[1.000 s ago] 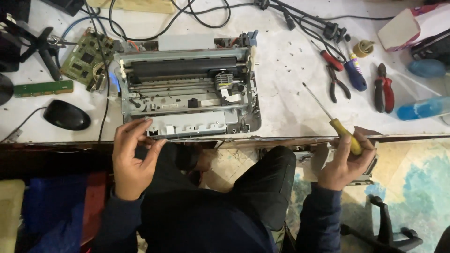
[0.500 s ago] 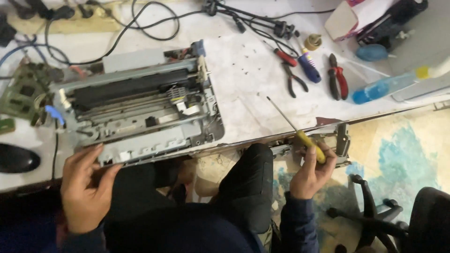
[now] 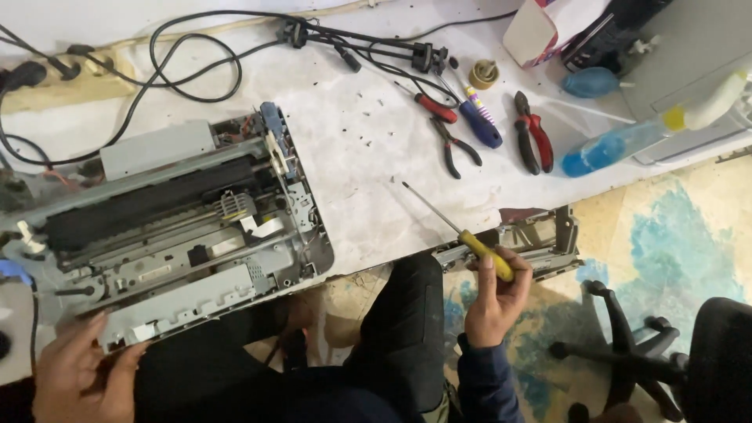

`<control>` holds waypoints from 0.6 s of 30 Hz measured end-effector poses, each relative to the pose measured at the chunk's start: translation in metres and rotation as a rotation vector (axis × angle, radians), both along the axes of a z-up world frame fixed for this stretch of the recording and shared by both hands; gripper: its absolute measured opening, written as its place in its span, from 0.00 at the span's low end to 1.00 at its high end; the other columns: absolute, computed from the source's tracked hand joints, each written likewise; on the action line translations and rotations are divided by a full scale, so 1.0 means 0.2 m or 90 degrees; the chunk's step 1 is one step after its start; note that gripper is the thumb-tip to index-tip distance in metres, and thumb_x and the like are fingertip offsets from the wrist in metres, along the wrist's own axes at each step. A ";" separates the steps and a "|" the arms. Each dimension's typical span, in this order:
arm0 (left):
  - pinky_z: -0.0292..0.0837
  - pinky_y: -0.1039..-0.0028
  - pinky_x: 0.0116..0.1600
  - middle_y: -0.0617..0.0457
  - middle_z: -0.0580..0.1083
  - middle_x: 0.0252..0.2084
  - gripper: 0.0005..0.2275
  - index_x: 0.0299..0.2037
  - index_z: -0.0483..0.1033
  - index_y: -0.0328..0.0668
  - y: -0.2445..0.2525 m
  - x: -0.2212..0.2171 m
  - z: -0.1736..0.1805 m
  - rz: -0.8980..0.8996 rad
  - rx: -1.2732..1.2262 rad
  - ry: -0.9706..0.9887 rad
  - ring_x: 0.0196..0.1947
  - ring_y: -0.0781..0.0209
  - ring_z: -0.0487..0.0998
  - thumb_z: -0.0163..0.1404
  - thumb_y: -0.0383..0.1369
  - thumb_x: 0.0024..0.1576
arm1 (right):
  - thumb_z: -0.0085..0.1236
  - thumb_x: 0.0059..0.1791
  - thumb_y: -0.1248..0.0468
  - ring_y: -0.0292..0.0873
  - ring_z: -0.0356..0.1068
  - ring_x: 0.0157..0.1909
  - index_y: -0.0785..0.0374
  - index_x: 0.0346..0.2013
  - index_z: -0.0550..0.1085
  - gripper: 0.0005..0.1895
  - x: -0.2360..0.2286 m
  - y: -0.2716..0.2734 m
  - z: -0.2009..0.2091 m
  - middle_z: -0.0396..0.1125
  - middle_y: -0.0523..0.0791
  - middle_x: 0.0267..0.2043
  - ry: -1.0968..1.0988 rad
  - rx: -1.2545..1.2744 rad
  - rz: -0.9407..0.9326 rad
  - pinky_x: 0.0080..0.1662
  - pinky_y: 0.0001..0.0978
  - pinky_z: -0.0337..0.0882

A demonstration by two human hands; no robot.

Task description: The person uses a screwdriver to manipulate internal components of a disassembled printer on a cluttered workbench. They then pick up an orange circuit board, inspect it, and place it into the printer chassis.

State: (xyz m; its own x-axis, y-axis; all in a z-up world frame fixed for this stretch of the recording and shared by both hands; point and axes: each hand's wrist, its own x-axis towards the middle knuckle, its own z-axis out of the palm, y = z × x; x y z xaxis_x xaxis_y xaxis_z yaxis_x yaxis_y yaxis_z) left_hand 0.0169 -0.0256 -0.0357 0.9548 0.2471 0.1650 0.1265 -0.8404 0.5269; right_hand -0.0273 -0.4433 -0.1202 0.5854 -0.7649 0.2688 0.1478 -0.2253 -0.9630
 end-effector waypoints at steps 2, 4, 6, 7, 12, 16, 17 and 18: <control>0.73 0.53 0.49 0.28 0.73 0.60 0.26 0.68 0.77 0.17 0.00 0.02 -0.02 0.024 -0.037 0.005 0.50 0.35 0.76 0.64 0.17 0.58 | 0.53 0.58 0.61 0.41 0.70 0.46 0.63 0.54 0.65 0.13 0.05 -0.01 0.03 0.63 0.47 0.53 -0.030 -0.035 0.022 0.48 0.32 0.78; 0.76 0.54 0.46 0.27 0.72 0.60 0.28 0.68 0.75 0.17 0.12 0.06 -0.09 0.008 -0.066 0.062 0.47 0.36 0.78 0.64 0.17 0.55 | 0.53 0.57 0.61 0.42 0.70 0.48 0.64 0.54 0.66 0.14 0.11 -0.01 0.07 0.63 0.48 0.53 -0.018 -0.040 0.027 0.49 0.32 0.78; 0.78 0.56 0.43 0.26 0.72 0.61 0.30 0.68 0.73 0.17 0.20 0.07 -0.15 -0.007 -0.097 0.116 0.44 0.36 0.80 0.63 0.17 0.52 | 0.54 0.57 0.61 0.43 0.70 0.49 0.65 0.55 0.66 0.15 0.17 -0.01 0.11 0.63 0.48 0.54 -0.010 -0.048 0.033 0.51 0.33 0.78; 0.77 0.57 0.40 0.28 0.74 0.60 0.30 0.68 0.75 0.21 0.21 0.07 -0.18 -0.003 -0.028 0.110 0.42 0.39 0.80 0.64 0.18 0.53 | 0.54 0.57 0.62 0.44 0.73 0.47 0.65 0.54 0.66 0.14 0.19 0.00 0.13 0.64 0.49 0.53 -0.017 -0.043 0.041 0.50 0.34 0.79; 0.72 0.66 0.33 0.37 0.79 0.46 0.32 0.64 0.82 0.24 0.54 0.08 -0.57 -0.052 0.046 0.074 0.28 0.54 0.75 0.72 0.25 0.45 | 0.56 0.56 0.63 0.46 0.75 0.45 0.67 0.52 0.66 0.14 0.33 0.02 0.20 0.64 0.51 0.51 -0.029 -0.068 0.044 0.49 0.32 0.80; 0.82 0.59 0.37 0.34 0.78 0.52 0.31 0.68 0.79 0.29 0.52 0.07 -0.57 -0.035 0.008 0.118 0.32 0.46 0.81 0.68 0.22 0.49 | 0.57 0.55 0.59 0.43 0.70 0.50 0.67 0.53 0.69 0.17 0.41 0.03 0.26 0.67 0.50 0.52 0.029 -0.099 0.011 0.50 0.30 0.75; 0.80 0.63 0.38 0.34 0.79 0.53 0.32 0.68 0.80 0.29 0.51 0.06 -0.57 -0.028 0.033 0.099 0.35 0.49 0.79 0.69 0.26 0.49 | 0.57 0.54 0.59 0.45 0.70 0.52 0.68 0.53 0.69 0.18 0.44 0.03 0.27 0.67 0.51 0.52 0.045 -0.120 0.004 0.51 0.31 0.74; 0.80 0.63 0.38 0.34 0.79 0.53 0.32 0.68 0.80 0.29 0.52 0.07 -0.58 -0.030 0.032 0.097 0.35 0.49 0.79 0.69 0.26 0.49 | 0.57 0.54 0.59 0.45 0.70 0.52 0.68 0.53 0.69 0.18 0.45 0.03 0.28 0.67 0.51 0.52 0.043 -0.121 0.002 0.51 0.31 0.74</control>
